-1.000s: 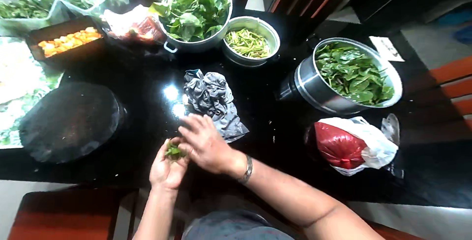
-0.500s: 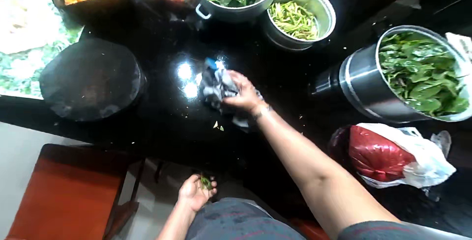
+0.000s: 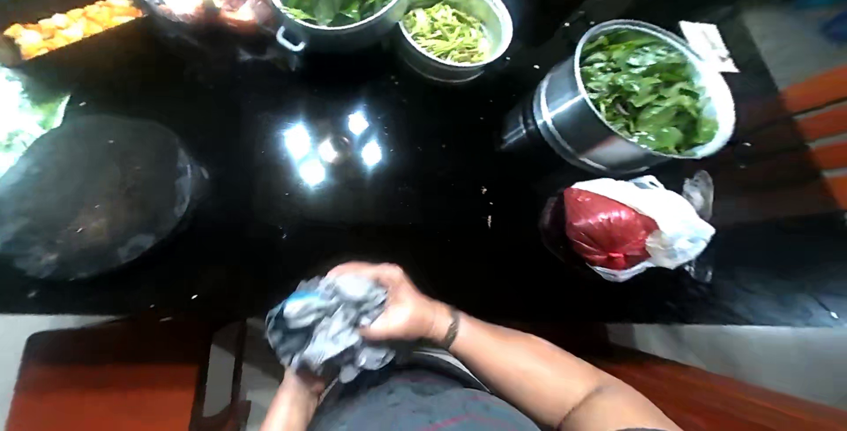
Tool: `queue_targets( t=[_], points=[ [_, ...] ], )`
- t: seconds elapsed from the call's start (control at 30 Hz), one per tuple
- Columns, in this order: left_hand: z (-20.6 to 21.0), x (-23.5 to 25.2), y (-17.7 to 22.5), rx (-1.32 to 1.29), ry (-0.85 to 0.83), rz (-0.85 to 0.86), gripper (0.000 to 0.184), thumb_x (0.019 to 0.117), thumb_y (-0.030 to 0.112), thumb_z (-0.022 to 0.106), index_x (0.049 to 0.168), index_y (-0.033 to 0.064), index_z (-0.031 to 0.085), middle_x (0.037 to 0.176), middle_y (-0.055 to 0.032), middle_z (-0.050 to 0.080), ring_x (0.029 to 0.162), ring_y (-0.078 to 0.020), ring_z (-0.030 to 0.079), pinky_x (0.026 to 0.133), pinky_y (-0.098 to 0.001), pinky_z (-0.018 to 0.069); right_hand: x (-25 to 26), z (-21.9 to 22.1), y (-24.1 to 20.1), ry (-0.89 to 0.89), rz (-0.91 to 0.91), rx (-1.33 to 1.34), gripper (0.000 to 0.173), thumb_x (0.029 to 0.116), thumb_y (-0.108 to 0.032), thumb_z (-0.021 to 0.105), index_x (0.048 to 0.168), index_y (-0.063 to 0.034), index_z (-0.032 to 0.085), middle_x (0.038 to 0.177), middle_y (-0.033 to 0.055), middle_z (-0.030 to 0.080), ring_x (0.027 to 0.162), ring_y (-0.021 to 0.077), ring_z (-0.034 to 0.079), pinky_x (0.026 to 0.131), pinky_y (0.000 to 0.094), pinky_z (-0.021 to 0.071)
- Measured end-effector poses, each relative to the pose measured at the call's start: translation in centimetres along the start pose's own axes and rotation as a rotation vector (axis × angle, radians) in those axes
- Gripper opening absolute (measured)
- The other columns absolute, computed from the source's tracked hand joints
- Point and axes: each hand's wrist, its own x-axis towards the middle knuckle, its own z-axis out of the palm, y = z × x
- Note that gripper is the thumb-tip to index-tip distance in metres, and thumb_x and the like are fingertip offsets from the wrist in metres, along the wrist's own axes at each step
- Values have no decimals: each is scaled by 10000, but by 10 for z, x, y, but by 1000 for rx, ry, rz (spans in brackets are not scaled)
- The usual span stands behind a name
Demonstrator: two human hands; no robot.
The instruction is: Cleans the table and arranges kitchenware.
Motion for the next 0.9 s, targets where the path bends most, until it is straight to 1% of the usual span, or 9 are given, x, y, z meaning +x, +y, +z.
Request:
queue_targets(
  t=[0.03,0.17,0.3,0.37,0.43,0.47,0.53,0.63,0.9],
  points=[
    [11,22,3,-125,-6,-186,405,1048,139,303,825,104,640,706,-38,699,627,-130,684,563,-298,585,3,-26,-17,90,14,-33,560,669,-68,862,1187,53,689,1166,86,741,1095,99,691,983,296,580],
    [21,56,7,-48,-11,-523,470,1070,264,177,963,52,582,821,-105,683,641,-204,672,521,-311,560,-15,-136,-90,578,201,-117,404,709,-96,785,1075,-242,697,903,-147,736,796,-37,679,702,185,594],
    [33,58,-6,79,-39,-561,501,1098,244,171,984,7,597,819,-140,695,639,-235,687,533,-339,577,-43,-239,-94,794,282,-343,385,781,-90,700,1124,-214,580,900,-131,708,783,-33,673,698,190,593],
    [40,59,-13,144,-78,-584,492,1114,235,210,997,-13,618,832,-153,712,660,-248,702,564,-353,592,-54,-276,-70,687,495,-685,658,719,-66,772,1347,-103,580,1163,48,685,979,130,670,841,347,580],
    [44,60,-18,192,-142,-607,502,1121,238,220,1018,-23,637,872,-165,736,710,-261,725,613,-364,604,-61,-300,-32,506,677,-884,1015,748,-179,888,1595,-70,340,1623,221,336,1438,414,402,1140,620,357],
    [45,61,-20,194,-166,-617,514,1122,242,212,1037,-29,640,897,-175,742,742,-271,734,635,-370,606,-63,-303,-11,469,683,-1010,1087,714,-314,916,1602,-81,335,1660,242,248,1471,489,319,1141,699,292],
    [45,63,-21,166,-201,-630,538,1123,248,203,1076,-47,650,957,-199,747,809,-295,747,685,-390,616,-66,-295,14,483,580,-1192,1047,667,-462,890,1546,-102,451,1615,220,356,1426,494,382,1111,712,305],
    [44,65,-22,84,-213,-649,550,1117,247,199,1081,-52,660,995,-216,751,865,-328,755,727,-421,627,-71,-249,17,439,439,-1205,919,667,-424,845,1449,-45,548,1530,220,472,1394,439,449,1130,639,359],
    [39,52,-11,-54,-140,-611,462,1086,250,201,1136,13,594,998,-181,705,903,-331,705,770,-516,591,-74,-31,36,37,10,-1008,630,698,-477,770,1262,-203,716,1353,163,660,1315,461,554,1052,680,442]
  ],
)
